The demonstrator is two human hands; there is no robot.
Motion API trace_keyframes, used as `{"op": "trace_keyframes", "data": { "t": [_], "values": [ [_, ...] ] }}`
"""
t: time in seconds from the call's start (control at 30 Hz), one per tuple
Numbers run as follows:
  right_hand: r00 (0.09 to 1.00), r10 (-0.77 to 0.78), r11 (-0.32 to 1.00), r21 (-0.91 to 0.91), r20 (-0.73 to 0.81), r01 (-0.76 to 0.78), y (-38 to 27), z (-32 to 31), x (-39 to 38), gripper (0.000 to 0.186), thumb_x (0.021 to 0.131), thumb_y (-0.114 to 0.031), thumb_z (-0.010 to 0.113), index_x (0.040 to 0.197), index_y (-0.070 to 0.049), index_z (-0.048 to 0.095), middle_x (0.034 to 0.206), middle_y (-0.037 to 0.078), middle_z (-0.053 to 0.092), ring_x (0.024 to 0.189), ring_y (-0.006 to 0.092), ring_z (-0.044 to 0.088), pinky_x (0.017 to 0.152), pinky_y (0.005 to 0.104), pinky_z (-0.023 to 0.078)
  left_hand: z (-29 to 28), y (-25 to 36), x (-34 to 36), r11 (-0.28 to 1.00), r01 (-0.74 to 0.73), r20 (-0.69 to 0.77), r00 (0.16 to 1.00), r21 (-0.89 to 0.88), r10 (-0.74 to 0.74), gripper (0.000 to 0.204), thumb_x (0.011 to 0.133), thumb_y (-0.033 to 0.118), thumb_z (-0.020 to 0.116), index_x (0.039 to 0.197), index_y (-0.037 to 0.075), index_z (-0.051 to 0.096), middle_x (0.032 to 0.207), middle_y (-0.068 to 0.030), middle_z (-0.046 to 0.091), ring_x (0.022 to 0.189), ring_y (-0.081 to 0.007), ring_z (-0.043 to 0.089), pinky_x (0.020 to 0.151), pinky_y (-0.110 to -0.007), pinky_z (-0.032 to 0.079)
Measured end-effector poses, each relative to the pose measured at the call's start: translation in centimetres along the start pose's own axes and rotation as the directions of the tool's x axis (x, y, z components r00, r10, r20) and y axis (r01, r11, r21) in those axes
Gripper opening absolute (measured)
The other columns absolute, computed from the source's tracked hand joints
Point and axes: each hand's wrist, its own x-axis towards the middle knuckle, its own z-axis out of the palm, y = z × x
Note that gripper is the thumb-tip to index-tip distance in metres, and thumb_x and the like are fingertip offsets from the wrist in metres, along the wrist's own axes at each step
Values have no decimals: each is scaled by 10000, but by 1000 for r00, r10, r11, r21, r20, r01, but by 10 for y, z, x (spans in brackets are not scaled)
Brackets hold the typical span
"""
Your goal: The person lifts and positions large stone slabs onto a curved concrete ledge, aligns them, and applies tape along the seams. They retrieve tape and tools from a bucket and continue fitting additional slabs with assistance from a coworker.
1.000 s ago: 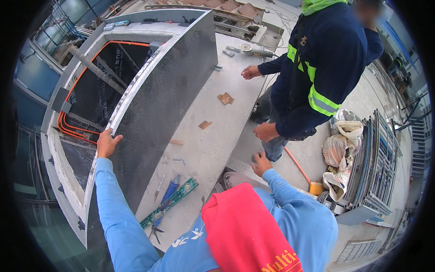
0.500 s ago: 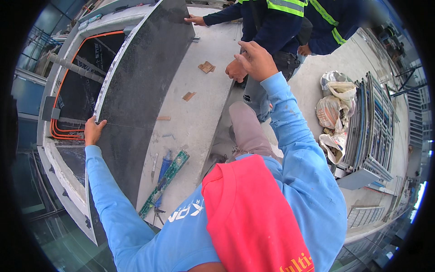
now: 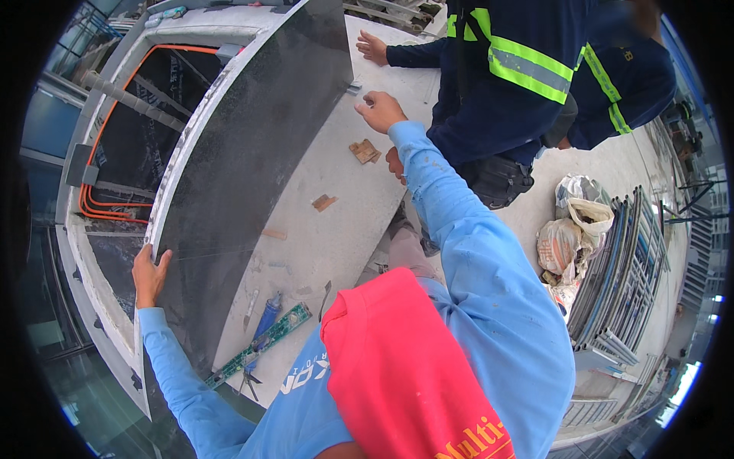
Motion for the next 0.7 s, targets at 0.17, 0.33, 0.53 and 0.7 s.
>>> {"op": "trace_keyframes", "data": {
  "t": [0.17,0.33,0.53,0.7],
  "values": [
    [902,308,745,666,-302,-31,53,76,213,437,979,-346,651,1170,41,718,1017,124,738,900,190,700,749,328,542,-34,134,114,930,-314,-108,948,-193,298,660,867,430,780,1283,-51,605,1133,-251,702,1049,-466,653,942,-484,504],
    [762,619,362,930,-192,-60,107,122,327,465,1067,-385,520,1086,46,692,977,89,722,783,157,690,611,285,493,4,219,187,956,-140,25,988,-257,151,519,860,298,812,1199,-54,637,1016,-244,709,913,-447,665,844,-453,517],
    [886,401,601,797,-233,-63,157,90,328,458,1092,-386,478,1226,24,633,999,113,748,822,167,714,711,270,527,-11,246,214,959,-12,213,974,-282,74,318,841,156,809,1025,-47,648,825,-205,672,773,-431,646,741,-441,510],
    [964,114,776,627,-242,66,101,102,292,523,1103,-408,418,1273,39,630,1141,151,708,1027,194,674,850,329,526,2,230,195,953,37,197,980,-299,23,319,815,144,803,1003,-31,614,901,-197,648,794,-430,632,717,-450,487]
  ]
}}
